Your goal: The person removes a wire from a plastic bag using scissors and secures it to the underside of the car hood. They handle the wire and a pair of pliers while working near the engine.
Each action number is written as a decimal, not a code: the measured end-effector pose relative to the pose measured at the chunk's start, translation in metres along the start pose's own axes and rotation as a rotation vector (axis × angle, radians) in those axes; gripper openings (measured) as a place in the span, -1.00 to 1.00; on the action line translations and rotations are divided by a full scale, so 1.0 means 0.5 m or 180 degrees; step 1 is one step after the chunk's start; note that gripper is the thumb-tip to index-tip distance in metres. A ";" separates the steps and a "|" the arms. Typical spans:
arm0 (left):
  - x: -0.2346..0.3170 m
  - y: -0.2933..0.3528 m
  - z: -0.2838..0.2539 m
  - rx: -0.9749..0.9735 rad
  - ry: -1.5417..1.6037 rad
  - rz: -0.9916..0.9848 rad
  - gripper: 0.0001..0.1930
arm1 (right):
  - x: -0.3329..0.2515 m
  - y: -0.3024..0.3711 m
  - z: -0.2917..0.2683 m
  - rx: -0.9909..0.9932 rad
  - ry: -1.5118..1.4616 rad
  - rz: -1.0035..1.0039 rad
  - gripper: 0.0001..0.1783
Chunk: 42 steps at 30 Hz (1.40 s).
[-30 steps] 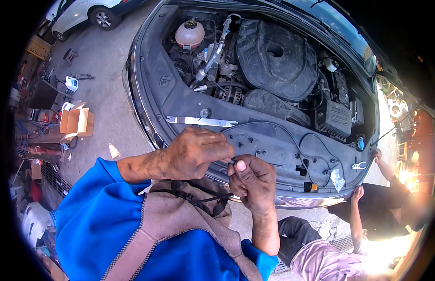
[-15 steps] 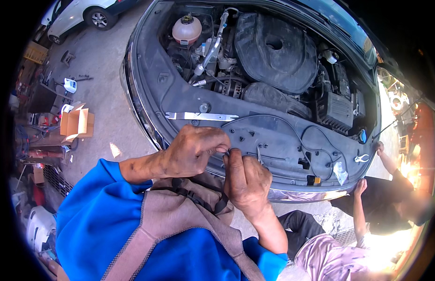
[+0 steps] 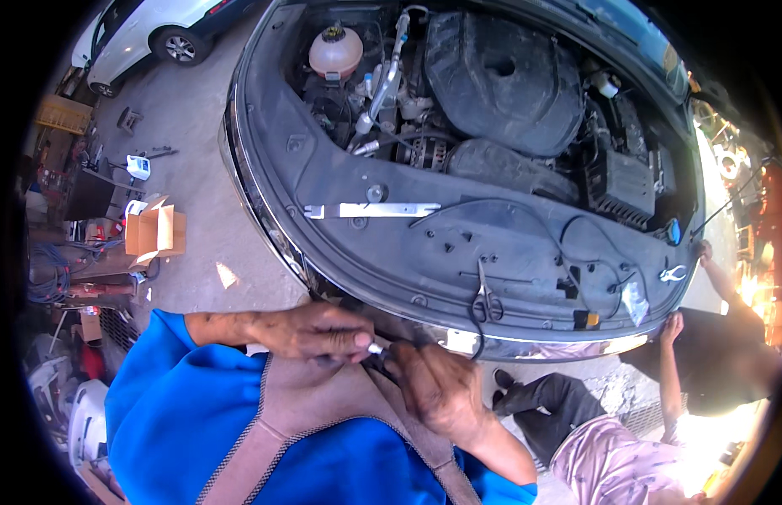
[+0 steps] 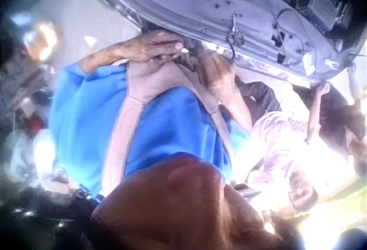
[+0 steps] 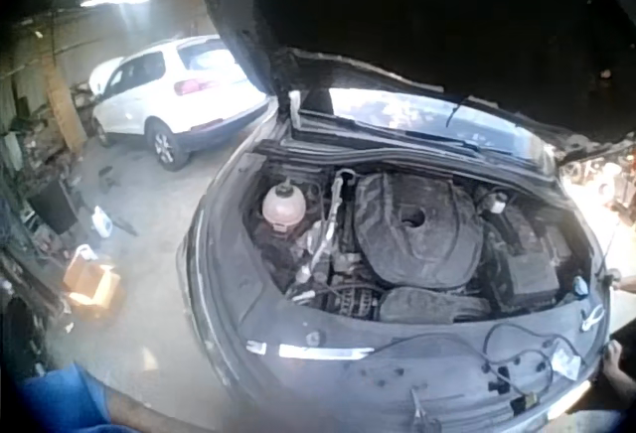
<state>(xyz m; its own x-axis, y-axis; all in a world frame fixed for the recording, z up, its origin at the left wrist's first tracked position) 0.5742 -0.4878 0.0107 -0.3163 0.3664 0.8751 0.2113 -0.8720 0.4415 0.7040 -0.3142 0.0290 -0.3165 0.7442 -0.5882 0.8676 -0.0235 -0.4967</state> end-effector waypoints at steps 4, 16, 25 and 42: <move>-0.085 0.028 0.045 -0.0125 -0.0287 -0.0234 -0.52 | -0.037 0.088 0.044 -0.0268 -0.0653 0.0709 -0.69; -0.090 0.028 0.064 -0.0192 -0.0522 0.0155 -0.66 | -0.056 0.121 0.054 -0.0486 -0.1304 0.1280 -0.73; -0.090 0.022 0.068 -0.0064 -0.0938 -0.0011 -0.68 | -0.056 0.113 0.059 -0.0575 -0.1005 0.1125 -0.76; -0.084 0.014 0.045 -0.0420 -0.0194 -0.0845 -0.59 | -0.039 0.133 0.068 -0.0101 -0.0883 0.1434 -0.74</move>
<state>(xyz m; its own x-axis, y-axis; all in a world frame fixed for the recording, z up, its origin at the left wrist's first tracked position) 0.6100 -0.5020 -0.0184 -0.2874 0.6024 0.7446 0.0055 -0.7764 0.6302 0.7549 -0.3529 -0.0144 0.0047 0.4603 -0.8878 0.9509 -0.2769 -0.1386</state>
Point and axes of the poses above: each hand's wrist, its own y-axis away from the middle knuckle, its own z-axis out of the palm, x = y × z, the point moved 2 cm from there along -y, towards the middle knuckle, and after that the axes turned 14 degrees about x, right-handed, at the moved point
